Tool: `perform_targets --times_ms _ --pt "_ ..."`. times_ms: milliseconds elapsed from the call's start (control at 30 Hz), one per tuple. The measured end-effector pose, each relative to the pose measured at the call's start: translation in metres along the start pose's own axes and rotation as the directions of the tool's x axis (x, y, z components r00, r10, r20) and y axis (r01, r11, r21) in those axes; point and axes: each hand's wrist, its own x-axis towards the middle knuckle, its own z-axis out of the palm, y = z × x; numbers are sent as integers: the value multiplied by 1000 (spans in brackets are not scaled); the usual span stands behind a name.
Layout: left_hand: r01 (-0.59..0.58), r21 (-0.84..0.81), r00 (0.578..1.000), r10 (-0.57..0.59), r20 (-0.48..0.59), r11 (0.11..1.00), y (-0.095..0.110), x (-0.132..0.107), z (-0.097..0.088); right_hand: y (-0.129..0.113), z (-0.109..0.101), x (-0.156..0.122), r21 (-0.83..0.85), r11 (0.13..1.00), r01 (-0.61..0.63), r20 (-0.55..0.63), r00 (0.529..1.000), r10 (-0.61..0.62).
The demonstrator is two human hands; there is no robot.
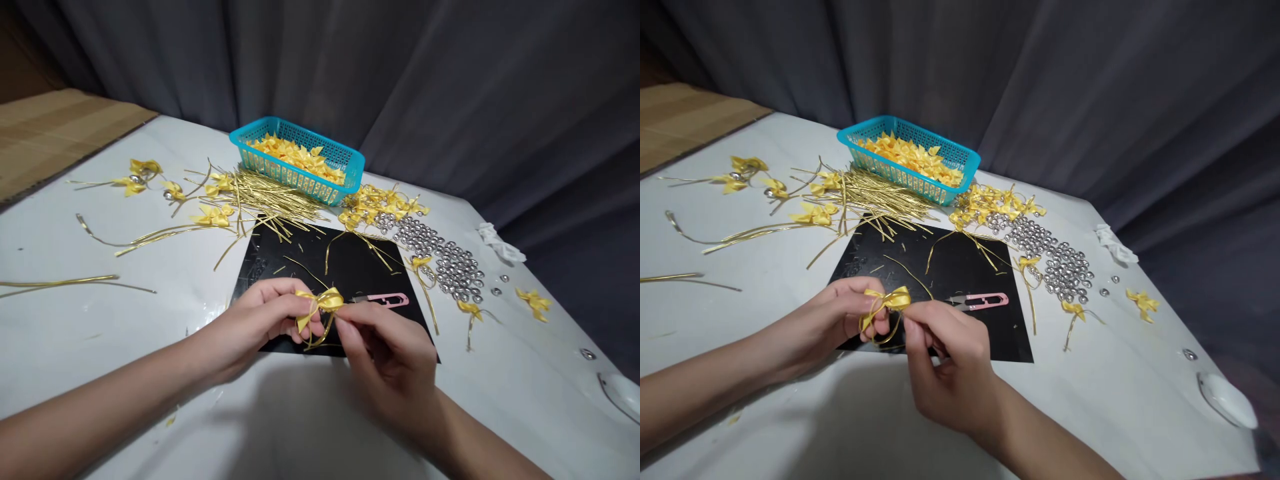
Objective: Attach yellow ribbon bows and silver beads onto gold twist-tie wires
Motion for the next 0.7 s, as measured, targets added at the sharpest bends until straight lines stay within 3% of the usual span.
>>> perform_targets --times_ms 700 --pt "-21 103 999 24 -31 994 1 -2 2 -3 8 -5 19 999 -51 -17 999 51"
